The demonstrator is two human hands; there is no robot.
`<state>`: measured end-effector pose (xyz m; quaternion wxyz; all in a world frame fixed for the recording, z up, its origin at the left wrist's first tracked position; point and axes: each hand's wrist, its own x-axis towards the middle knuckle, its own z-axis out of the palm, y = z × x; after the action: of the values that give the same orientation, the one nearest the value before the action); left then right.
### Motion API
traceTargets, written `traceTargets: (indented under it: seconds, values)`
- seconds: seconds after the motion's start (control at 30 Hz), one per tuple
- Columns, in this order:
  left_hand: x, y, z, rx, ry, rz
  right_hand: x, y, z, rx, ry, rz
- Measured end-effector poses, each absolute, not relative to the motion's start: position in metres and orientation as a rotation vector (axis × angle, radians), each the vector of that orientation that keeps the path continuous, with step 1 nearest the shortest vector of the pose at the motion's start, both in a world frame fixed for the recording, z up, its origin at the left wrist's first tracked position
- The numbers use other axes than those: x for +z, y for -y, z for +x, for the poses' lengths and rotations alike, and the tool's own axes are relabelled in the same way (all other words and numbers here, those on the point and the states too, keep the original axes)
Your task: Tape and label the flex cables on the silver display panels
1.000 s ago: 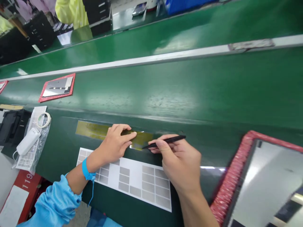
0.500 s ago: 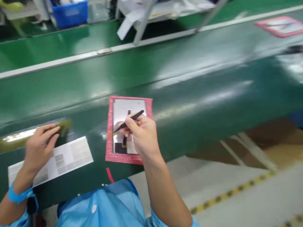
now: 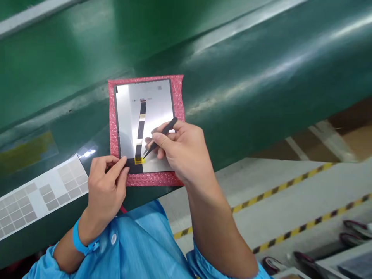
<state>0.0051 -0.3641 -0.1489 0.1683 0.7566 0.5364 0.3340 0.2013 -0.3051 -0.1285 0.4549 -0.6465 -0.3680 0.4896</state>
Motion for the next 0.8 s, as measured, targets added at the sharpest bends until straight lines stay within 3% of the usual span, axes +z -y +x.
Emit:
traceTargets:
  seconds: [0.8]
  values:
    - [-0.136, 0.363, 0.004, 0.867, -1.524, 2.193, -0.107, 0.307, 0.189, 1.025, 0.874, -1.847]
